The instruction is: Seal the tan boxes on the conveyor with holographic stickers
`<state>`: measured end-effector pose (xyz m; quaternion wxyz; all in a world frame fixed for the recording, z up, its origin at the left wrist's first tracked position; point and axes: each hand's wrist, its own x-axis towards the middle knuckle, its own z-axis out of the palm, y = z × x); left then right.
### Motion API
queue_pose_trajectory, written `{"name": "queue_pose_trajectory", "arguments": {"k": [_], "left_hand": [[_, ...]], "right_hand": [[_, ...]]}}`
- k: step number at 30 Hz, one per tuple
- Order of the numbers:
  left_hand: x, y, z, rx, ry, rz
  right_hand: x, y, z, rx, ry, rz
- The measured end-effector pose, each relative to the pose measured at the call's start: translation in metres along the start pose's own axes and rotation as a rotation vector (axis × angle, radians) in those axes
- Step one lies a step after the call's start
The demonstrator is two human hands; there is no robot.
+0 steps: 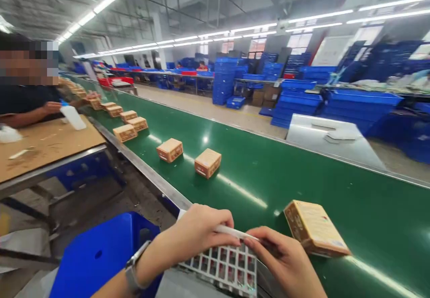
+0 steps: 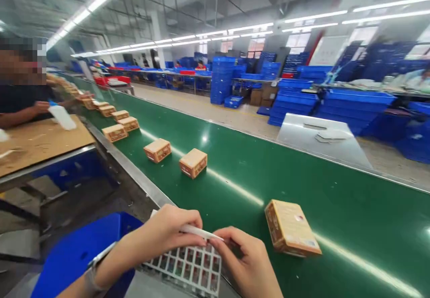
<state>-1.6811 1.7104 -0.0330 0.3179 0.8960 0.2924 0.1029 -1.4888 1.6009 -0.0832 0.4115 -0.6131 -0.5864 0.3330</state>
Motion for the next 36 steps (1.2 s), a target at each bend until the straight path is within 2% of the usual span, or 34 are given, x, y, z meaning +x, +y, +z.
{"name": "queue_pose_trajectory", "arguments": {"k": [3,6,10,15,18,24,27,32,34,36], "left_hand": [[0.005,-0.005,-0.012,0.054,-0.037,0.031],[0.003,-0.004,-0.016,0.072,-0.056,0.062],[0.005,-0.004,-0.014,0.128,-0.073,0.05],[0.009,-0.007,-0.014,0.146,-0.102,0.032],[0.01,-0.006,-0.012,0.115,-0.116,0.033],[0.01,-0.006,-0.002,0.081,-0.071,0.025],[0.008,-0.009,0.001,0.08,-0.084,0.014],[0.01,-0.012,0.005,0.125,-0.087,-0.027],[0.012,-0.013,0.007,0.118,-0.082,-0.034],[0.013,-0.014,0.009,0.105,-0.08,-0.038]], "right_hand": [[0.007,-0.015,-0.003,0.012,-0.018,-0.03],[0.01,-0.018,-0.001,-0.012,-0.017,-0.078],[0.01,-0.012,-0.001,-0.019,-0.029,-0.103],[0.014,-0.011,-0.005,0.129,-0.117,-0.031],[0.012,-0.01,-0.005,0.134,-0.088,-0.02],[0.007,-0.005,-0.005,0.044,-0.041,-0.051],[0.007,-0.005,-0.009,-0.069,-0.033,-0.135],[0.009,-0.01,-0.012,-0.527,0.22,-0.478],[0.011,-0.013,-0.012,-0.712,0.235,-0.604],[0.014,-0.013,-0.012,-0.841,0.203,-0.663]]}}
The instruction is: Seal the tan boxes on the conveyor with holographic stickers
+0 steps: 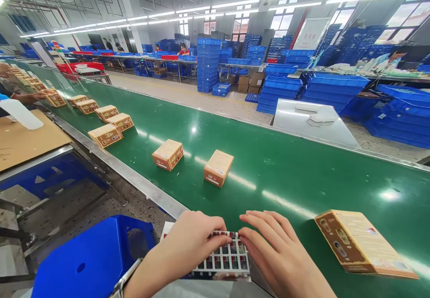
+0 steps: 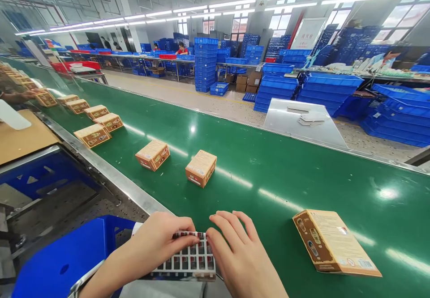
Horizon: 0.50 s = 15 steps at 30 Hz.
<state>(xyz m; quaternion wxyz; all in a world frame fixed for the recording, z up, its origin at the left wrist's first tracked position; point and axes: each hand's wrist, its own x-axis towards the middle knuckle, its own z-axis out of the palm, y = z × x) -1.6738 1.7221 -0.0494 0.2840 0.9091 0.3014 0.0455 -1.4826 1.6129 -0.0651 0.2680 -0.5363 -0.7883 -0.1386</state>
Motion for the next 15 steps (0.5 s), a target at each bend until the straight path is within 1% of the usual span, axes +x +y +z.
{"name": "queue_pose_trajectory", "arguments": {"k": [2,4,6,8,10,11,12,13,15], "left_hand": [[0.001,-0.002,0.001,-0.013,-0.01,-0.002],[0.003,-0.004,0.002,-0.031,-0.023,0.0],[0.005,-0.007,0.002,-0.053,-0.034,-0.001],[0.007,-0.01,0.001,-0.077,-0.031,-0.02],[0.009,-0.014,0.0,-0.124,-0.029,-0.06],[0.011,-0.017,-0.002,-0.163,-0.032,-0.087],[0.014,-0.021,-0.004,-0.213,-0.03,-0.106],[0.017,-0.025,-0.006,-0.271,-0.018,-0.111],[0.026,-0.034,-0.01,-0.382,0.047,-0.086]], "right_hand": [[0.001,0.003,0.002,-0.061,-0.057,-0.025],[0.003,0.006,0.004,-0.067,-0.103,-0.029],[0.005,0.008,0.006,-0.028,-0.13,-0.022],[0.007,0.009,0.006,0.034,-0.124,-0.024],[0.008,0.011,0.006,0.132,-0.114,0.006],[0.008,0.013,0.007,0.202,-0.118,0.06],[0.009,0.016,0.009,0.283,-0.122,0.155],[0.01,0.022,0.012,0.372,-0.116,0.289],[0.013,0.038,0.022,0.569,-0.057,0.618]]}}
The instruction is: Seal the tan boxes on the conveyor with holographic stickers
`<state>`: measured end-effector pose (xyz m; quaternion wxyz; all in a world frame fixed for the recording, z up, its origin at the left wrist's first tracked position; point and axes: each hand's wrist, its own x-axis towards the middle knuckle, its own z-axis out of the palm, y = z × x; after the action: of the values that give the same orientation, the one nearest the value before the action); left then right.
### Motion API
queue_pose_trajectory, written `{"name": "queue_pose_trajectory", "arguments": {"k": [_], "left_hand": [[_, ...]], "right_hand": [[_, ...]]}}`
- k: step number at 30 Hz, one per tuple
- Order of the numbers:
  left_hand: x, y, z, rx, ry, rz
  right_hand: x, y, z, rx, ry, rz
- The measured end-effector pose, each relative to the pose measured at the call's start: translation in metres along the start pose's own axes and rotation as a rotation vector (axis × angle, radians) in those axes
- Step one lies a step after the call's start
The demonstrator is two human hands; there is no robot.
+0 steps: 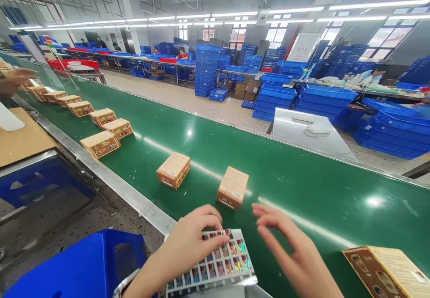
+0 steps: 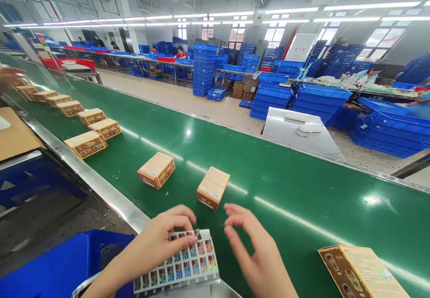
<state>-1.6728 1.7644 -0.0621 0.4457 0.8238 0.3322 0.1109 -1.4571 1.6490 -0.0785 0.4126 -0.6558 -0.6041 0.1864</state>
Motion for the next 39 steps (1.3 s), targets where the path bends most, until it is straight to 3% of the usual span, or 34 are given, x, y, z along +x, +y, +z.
{"name": "queue_pose_trajectory", "arguments": {"k": [3,6,8,13,24,35,39], "left_hand": [[0.021,-0.011,-0.004,-0.062,0.037,0.1],[0.04,-0.019,0.005,0.01,-0.045,0.191],[0.047,-0.02,0.015,0.07,-0.069,0.247],[0.05,-0.01,0.036,0.197,-0.024,0.325],[0.054,0.001,0.053,0.246,-0.05,0.386],[0.055,0.011,0.067,0.249,-0.05,0.482],[0.051,0.01,0.071,0.239,-0.07,0.503]], "right_hand": [[0.03,0.026,0.004,0.365,0.135,0.327],[0.059,0.045,0.009,0.59,0.197,0.427],[0.072,0.051,0.011,0.623,0.233,0.456],[0.084,0.053,0.016,0.591,0.315,0.497],[0.074,0.058,0.017,0.523,0.418,0.562],[0.063,0.052,0.004,0.147,0.497,0.514],[0.064,0.056,-0.01,-0.014,0.489,0.523]]}}
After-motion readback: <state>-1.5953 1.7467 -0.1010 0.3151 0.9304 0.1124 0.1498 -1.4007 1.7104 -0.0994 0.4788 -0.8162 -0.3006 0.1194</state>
